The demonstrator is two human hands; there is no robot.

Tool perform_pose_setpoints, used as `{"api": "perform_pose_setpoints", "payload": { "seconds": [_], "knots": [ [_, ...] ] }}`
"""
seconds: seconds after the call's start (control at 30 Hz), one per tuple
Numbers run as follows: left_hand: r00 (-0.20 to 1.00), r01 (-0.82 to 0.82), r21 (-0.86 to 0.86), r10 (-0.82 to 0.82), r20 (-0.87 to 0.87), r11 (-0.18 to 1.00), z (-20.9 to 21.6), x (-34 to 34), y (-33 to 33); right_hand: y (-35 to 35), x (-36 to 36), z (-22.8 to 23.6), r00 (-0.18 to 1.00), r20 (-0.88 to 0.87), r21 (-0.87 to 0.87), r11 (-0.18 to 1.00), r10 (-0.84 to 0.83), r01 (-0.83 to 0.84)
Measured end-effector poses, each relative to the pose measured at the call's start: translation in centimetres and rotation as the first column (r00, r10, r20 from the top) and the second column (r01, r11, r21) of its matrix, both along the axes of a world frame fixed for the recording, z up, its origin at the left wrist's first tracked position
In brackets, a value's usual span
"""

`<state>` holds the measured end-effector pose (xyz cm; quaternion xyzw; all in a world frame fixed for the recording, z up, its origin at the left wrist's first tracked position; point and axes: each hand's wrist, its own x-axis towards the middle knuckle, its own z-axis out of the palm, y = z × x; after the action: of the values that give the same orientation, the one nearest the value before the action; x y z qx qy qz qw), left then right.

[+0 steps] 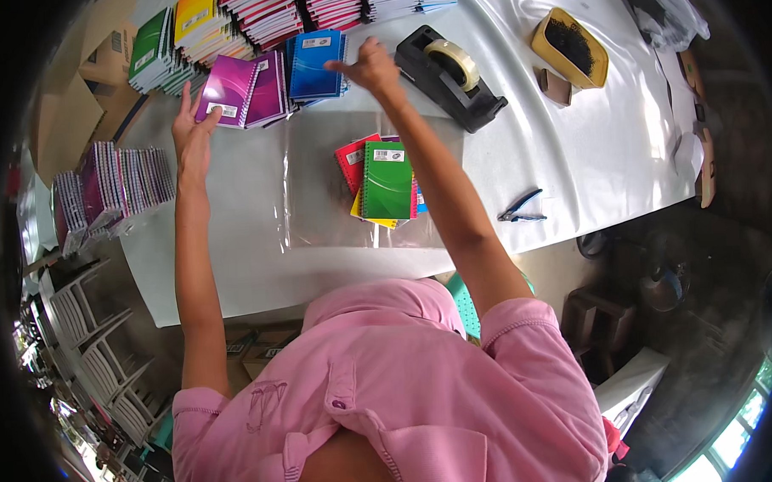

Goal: The person wraps spiral-bound notebooks in clear plastic sleeves using a tape dispenser. They place a notebook on a plastic sheet, fold the sheet around it, and secure the edges with tape. The person handles notebooks of various colors, including blue, purple, and green, and stacks the wrapped items on the table.

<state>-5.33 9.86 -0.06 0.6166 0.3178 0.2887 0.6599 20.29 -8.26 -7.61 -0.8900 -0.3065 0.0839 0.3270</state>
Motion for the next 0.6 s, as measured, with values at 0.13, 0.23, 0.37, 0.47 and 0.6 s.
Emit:
{"api": "perform_pose_setpoints", "payload": {
  "seconds": [0.13,0.23,0.37,0.47,0.6],
  "knots": [
    [0.979,0.175,0.103,-0.184,0.091,0.979,3.3,-0.1,-2.2,1.5,-1.8,0.2,0.997,0.017,-0.064,0.995,0.076,-0.075],
    [0.936,0.347,0.178,-0.352,-0.009,0.921,6.3,-0.4,-4.1,1.1,-0.9,1.5,0.999,-0.042,-0.113,0.994,0.005,-0.009],
    [0.899,0.439,0.221,-0.425,-0.110,0.871,7.1,-1.7,-4.4,0.8,-1.1,3.4,1.000,-0.026,-0.176,0.984,-0.011,0.006],
    [0.893,0.449,0.269,-0.440,-0.094,0.852,6.8,-1.6,-4.3,0.9,-2.3,0.6,0.982,0.179,-0.043,0.998,0.055,-0.048],
    [0.909,0.416,0.276,-0.393,-0.136,0.866,7.1,-2.2,-4.7,2.3,-1.3,0.5,0.993,-0.066,-0.053,0.993,0.099,-0.102]
  ]
}}
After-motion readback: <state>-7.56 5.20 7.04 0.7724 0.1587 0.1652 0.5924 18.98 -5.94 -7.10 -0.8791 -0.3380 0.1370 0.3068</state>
